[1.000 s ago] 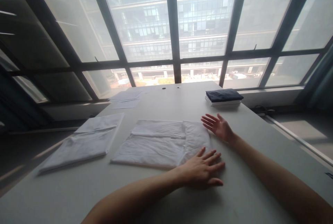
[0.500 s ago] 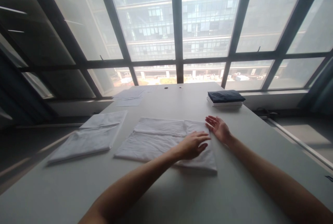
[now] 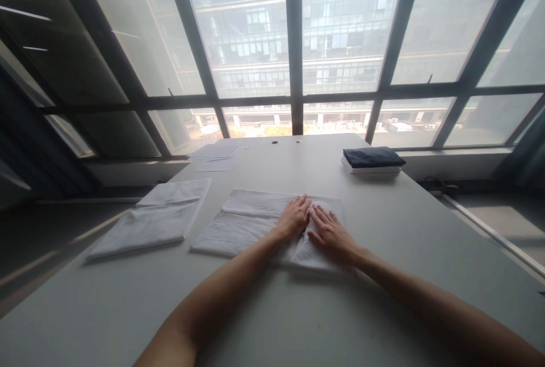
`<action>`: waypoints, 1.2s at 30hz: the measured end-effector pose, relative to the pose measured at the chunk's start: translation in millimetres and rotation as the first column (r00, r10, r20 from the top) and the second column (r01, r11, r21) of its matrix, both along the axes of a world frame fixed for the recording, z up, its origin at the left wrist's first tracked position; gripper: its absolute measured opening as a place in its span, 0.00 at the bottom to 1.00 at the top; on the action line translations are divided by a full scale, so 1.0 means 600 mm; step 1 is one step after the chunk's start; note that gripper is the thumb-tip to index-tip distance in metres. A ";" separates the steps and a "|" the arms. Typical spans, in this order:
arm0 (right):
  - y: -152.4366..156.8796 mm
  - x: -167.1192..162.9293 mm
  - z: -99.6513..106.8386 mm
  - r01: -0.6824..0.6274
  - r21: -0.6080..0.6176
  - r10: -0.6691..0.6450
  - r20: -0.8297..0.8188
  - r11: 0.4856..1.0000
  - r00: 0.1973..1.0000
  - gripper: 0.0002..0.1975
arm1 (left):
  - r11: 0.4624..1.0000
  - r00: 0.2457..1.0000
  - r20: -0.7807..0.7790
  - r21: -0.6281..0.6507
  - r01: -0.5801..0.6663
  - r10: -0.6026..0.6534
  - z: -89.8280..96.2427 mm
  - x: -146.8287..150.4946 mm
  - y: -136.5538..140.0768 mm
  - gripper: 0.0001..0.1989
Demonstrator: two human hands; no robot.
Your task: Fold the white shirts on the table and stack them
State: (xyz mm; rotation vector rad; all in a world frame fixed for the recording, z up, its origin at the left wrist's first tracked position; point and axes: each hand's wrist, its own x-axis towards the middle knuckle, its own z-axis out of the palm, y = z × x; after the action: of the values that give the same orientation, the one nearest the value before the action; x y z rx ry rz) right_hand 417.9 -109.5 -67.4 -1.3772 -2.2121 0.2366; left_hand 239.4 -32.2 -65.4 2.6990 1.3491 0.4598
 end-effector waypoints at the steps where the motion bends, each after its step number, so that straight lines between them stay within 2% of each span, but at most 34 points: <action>1: 0.000 -0.003 -0.001 -0.024 -0.046 0.027 0.080 0.999 0.996 0.36 | 1.000 1.000 -0.006 -0.001 0.001 -0.001 -0.001 0.000 0.001 0.25; 3: 0.010 0.009 -0.001 0.022 -0.117 0.001 0.188 0.993 0.982 0.34 | 1.000 1.000 -0.013 0.008 0.003 -0.003 -0.003 -0.001 0.003 0.25; 5: 0.028 0.042 0.000 0.202 -0.149 -0.163 0.240 0.968 0.957 0.33 | 1.000 1.000 -0.017 0.022 0.001 -0.001 -0.004 0.000 0.004 0.25; 6: 0.037 0.064 -0.001 0.311 -0.148 -0.268 0.254 0.939 0.929 0.32 | 1.000 1.000 -0.020 0.027 0.003 -0.002 -0.004 0.000 0.004 0.24; 7: 0.045 0.086 -0.002 0.416 -0.127 -0.373 0.267 0.901 0.889 0.32 | 1.000 1.000 -0.022 0.029 0.003 -0.003 -0.003 0.001 0.003 0.24; 9: 0.056 0.126 -0.005 0.534 -0.014 -0.512 0.267 0.845 0.817 0.29 | 1.000 1.000 -0.023 0.030 0.003 -0.002 -0.003 0.003 0.003 0.24; 12: 0.059 0.152 -0.005 0.586 0.094 -0.592 0.206 0.805 0.779 0.25 | 0.999 1.000 -0.028 0.032 -0.003 0.003 -0.001 0.004 0.003 0.24; 15: 0.052 0.130 0.004 0.529 0.141 -0.544 0.095 0.837 0.834 0.24 | 0.999 0.999 -0.034 0.039 -0.008 0.009 0.001 0.004 0.002 0.24; 18: 0.036 0.080 0.012 0.336 0.203 -0.347 0.019 0.920 0.938 0.25 | 0.999 0.999 -0.034 0.054 -0.005 0.007 0.001 0.003 0.000 0.24; 20: 0.022 0.049 0.013 0.178 0.173 -0.189 0.045 0.969 0.981 0.26 | 0.998 0.999 -0.038 0.059 0.001 0.001 -0.002 0.003 -0.001 0.24; 22: 0.010 0.026 0.012 0.059 0.081 -0.068 0.112 0.995 0.991 0.29 | 0.999 0.999 -0.050 0.052 0.002 0.001 -0.004 0.003 -0.002 0.24; 25: 0.001 0.017 0.011 -0.004 -0.041 0.012 0.189 0.999 0.982 0.31 | 0.999 0.997 -0.074 0.036 -0.006 0.009 -0.001 0.001 0.001 0.26; 28: 0.000 0.022 0.016 -0.009 -0.075 0.026 0.221 0.997 0.975 0.31 | 0.999 0.993 -0.111 0.036 -0.025 0.029 0.008 -0.008 0.008 0.27; 33: -0.012 0.016 0.026 -0.021 -0.013 0.024 0.247 1.000 0.969 0.32 | 0.994 0.978 -0.178 0.018 -0.106 0.107 0.016 -0.027 0.015 0.29; 36: -0.028 0.000 0.028 -0.064 0.034 0.055 0.217 0.997 0.975 0.32 | 0.994 0.978 -0.177 0.012 -0.106 0.106 0.014 -0.029 0.019 0.28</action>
State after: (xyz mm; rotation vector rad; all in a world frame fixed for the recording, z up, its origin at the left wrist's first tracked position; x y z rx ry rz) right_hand 417.8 -126.2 -50.7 -1.3716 -2.4240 0.0641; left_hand 222.2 -20.5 -57.0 2.7356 1.5439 0.2325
